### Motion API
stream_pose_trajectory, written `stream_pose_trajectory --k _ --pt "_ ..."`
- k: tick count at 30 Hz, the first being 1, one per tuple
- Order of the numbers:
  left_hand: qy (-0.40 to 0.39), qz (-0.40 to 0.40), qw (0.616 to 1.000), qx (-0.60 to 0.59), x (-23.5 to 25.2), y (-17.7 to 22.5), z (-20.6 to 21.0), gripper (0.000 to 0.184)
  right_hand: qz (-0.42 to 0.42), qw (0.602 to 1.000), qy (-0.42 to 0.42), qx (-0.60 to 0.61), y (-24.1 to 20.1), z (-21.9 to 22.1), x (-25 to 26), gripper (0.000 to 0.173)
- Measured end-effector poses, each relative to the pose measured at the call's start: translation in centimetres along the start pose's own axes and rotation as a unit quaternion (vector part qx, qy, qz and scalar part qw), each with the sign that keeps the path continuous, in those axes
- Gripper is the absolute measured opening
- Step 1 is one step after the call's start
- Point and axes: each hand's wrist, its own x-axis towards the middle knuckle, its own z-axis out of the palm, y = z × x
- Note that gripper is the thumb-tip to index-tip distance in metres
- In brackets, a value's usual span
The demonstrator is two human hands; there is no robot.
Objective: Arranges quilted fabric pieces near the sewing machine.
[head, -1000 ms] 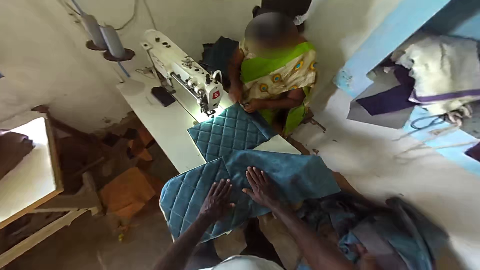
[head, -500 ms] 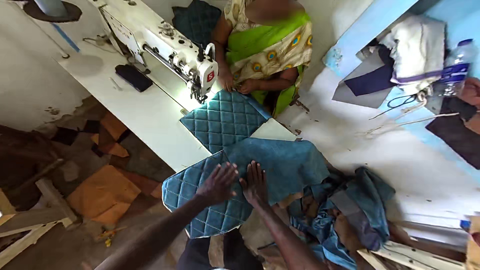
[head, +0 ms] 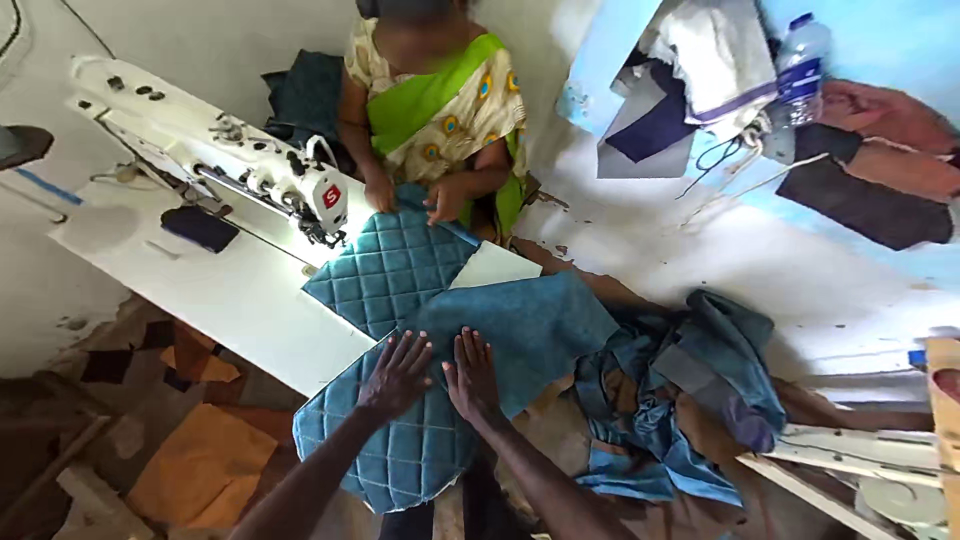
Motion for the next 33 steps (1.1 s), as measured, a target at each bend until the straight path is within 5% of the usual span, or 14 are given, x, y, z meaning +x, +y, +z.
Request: stream_pose_trajectory --k 5,17,20,23,33 --pt "-0.039 -0.035 0.998 0.019 1.9 0.7 1.8 0.061 0.015 0.999 -0.026 -0.025 0.5 1.3 1.9 0.071" --pt "-0.036 -0.041 0.997 0.047 1.8 0.9 2.3 0.065 0.008 0.999 -0.041 -0.024 9.5 -1.2 -5.8 0.085" --pt "-0.034 -0.022 0.999 0.014 2.0 3.9 1.4 0.071 0.009 0.997 -0.077 -0.015 9.4 -1.6 -5.5 0.088" --pt "-0.101 0.08 0.991 -0.036 3.5 9.3 0.4 0.067 0.014 0.994 -0.109 -0.011 9.6 -1.8 -5.3 0.096" --pt "-0.192 0.199 0.96 -0.042 9.8 10.3 -0.3 0.065 0.063 0.998 0.012 0.02 0.6 0.0 -10.9 0.071"
